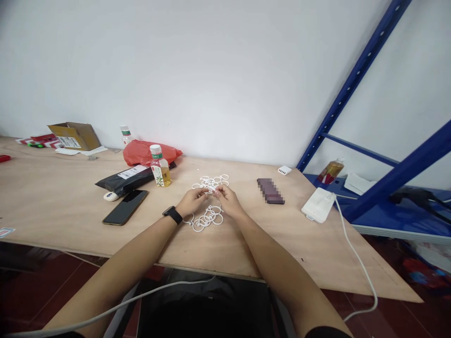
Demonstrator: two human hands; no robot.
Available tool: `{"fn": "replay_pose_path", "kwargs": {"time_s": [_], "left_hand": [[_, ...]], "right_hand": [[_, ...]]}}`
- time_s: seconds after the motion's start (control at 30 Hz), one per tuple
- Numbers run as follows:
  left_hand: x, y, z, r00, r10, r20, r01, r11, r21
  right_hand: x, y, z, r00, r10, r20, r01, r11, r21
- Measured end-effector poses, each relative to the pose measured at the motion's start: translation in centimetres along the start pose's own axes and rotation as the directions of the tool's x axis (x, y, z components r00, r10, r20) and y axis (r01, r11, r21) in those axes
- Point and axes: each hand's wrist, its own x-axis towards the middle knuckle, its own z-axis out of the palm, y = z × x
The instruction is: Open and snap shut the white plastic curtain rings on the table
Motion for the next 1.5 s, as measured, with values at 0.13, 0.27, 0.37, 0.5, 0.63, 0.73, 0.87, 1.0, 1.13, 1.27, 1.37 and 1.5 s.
{"fn": "replay_pose_path", "kwargs": {"time_s": [0.13, 0.27, 0.37, 0.5, 0.63, 0.73, 0.87, 1.0, 1.13, 1.27, 1.37, 1.5], "left_hand": [[0.1, 0.2, -0.1, 0.999, 0.041, -0.015, -0.042, 0.996, -0.083], [0.0, 1.1, -0.2, 0.998, 0.060, 0.015, -0.056, 0.981, -0.186], [-0.2, 1.7, 0.0, 0.997, 0.048, 0.061, -0.021, 0.926, -0.377], [-0.2, 1.7, 0.5, 0.991, 0.008, 0.134, 0.069, 0.825, -0.560], [-0.1, 1.1, 0.8, 0.995, -0.021, 0.102, 0.074, 0.834, -0.547], [-0.1, 0.9, 0.9, 0.994, 0.021, 0.107, 0.045, 0.816, -0.576], [-0.3, 0.9, 0.9, 0.993, 0.052, 0.105, 0.010, 0.858, -0.514], [-0.3, 1.0, 0.6, 0.999, 0.021, 0.049, -0.002, 0.933, -0.359], [-0.2, 0.9, 0.4, 1.000, 0.011, 0.004, -0.010, 0.979, -0.206], [-0.2, 0.9, 0.4, 1.000, 0.027, 0.005, -0.026, 0.987, -0.161], [-0.3, 1.2, 0.1, 0.999, 0.049, -0.003, -0.049, 0.990, -0.134], [-0.2, 1.2, -0.8, 0.991, 0.135, 0.015, -0.132, 0.985, -0.108]], "right_hand": [[-0.3, -0.6, 0.9, 0.999, 0.007, 0.038, -0.012, 0.991, 0.132], [-0.3, -0.9, 1.0, 1.000, 0.026, -0.009, -0.024, 0.981, 0.195], [-0.3, -0.9, 0.8, 0.997, 0.032, -0.070, -0.020, 0.986, 0.166], [-0.4, -1.2, 0.9, 0.994, 0.019, -0.108, -0.006, 0.993, 0.117], [-0.5, -1.6, 1.1, 0.994, -0.009, -0.105, 0.017, 0.997, 0.075], [-0.7, -1.8, 1.1, 0.995, -0.023, -0.102, 0.028, 0.998, 0.054], [-1.0, -2.0, 1.2, 0.995, -0.034, -0.097, 0.033, 0.999, -0.005], [-1.3, -2.3, 1.6, 0.997, -0.055, -0.055, 0.054, 0.998, -0.025], [-1.4, -2.5, 2.0, 0.998, -0.067, 0.001, 0.067, 0.997, -0.031], [-1.4, -2.4, 2.3, 0.999, -0.052, -0.008, 0.052, 0.999, -0.004], [-1.3, -2.3, 2.2, 0.999, -0.035, 0.000, 0.035, 0.999, 0.018], [-0.7, -2.0, 1.6, 0.998, -0.026, -0.053, 0.028, 0.999, 0.037]]}}
